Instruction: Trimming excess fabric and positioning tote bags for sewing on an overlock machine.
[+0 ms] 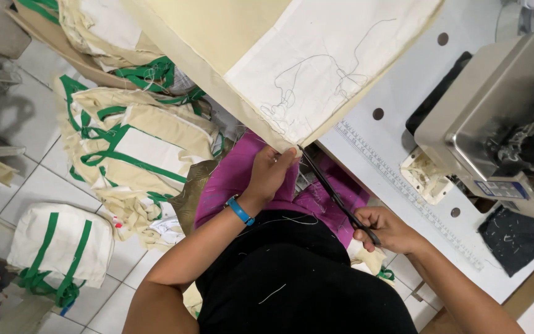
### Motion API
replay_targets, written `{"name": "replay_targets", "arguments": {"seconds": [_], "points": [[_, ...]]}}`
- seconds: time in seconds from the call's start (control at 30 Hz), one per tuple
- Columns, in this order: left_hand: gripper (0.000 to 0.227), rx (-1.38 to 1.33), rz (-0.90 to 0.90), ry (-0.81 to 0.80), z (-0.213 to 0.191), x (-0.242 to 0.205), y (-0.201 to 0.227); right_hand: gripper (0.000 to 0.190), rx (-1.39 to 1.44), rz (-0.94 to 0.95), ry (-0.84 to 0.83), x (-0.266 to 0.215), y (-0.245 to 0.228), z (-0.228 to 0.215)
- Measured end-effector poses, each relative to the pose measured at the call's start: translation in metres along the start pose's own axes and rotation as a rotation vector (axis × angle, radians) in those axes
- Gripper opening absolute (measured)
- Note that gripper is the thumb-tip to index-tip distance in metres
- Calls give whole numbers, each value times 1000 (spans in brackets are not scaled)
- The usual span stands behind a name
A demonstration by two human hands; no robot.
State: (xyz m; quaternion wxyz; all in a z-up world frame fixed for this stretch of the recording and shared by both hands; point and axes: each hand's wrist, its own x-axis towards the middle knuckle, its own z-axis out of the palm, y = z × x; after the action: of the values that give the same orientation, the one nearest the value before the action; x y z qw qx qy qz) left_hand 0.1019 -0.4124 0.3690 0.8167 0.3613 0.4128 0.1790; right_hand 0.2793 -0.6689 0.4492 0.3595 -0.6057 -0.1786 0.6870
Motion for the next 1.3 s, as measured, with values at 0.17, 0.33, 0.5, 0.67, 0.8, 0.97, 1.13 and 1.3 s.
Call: {"name": "replay_targets", "arguments": {"seconds": [0.17, 0.33, 0.5, 0.67, 0.8, 0.97, 1.13, 1.3], "points": [[23, 24, 12, -9, -3, -10, 23, 51, -87, 17, -147, 6, -25, -1], [23, 97, 29, -24, 3, -23, 63, 63, -162, -12, -220, 35, -42, 2], [28, 204, 81, 50, -7, -32, 78, 58, -181, -38, -161, 60, -55, 9], [23, 133, 47, 15, -6, -36, 75, 48, -161, -36, -125, 67, -62, 13], [22, 110, 51, 8, -11, -33, 70, 43, -156, -36, -113, 68, -69, 13], [25, 160, 85, -28, -22, -36, 70, 48, -199, -88, -169, 95, -92, 25], [25, 198, 107, -38, -24, -50, 98, 51, -234, -161, -172, 119, -121, 45], [27, 236, 114, -14, -36, -47, 73, 43, -228, -159, -124, 123, -115, 43]]}}
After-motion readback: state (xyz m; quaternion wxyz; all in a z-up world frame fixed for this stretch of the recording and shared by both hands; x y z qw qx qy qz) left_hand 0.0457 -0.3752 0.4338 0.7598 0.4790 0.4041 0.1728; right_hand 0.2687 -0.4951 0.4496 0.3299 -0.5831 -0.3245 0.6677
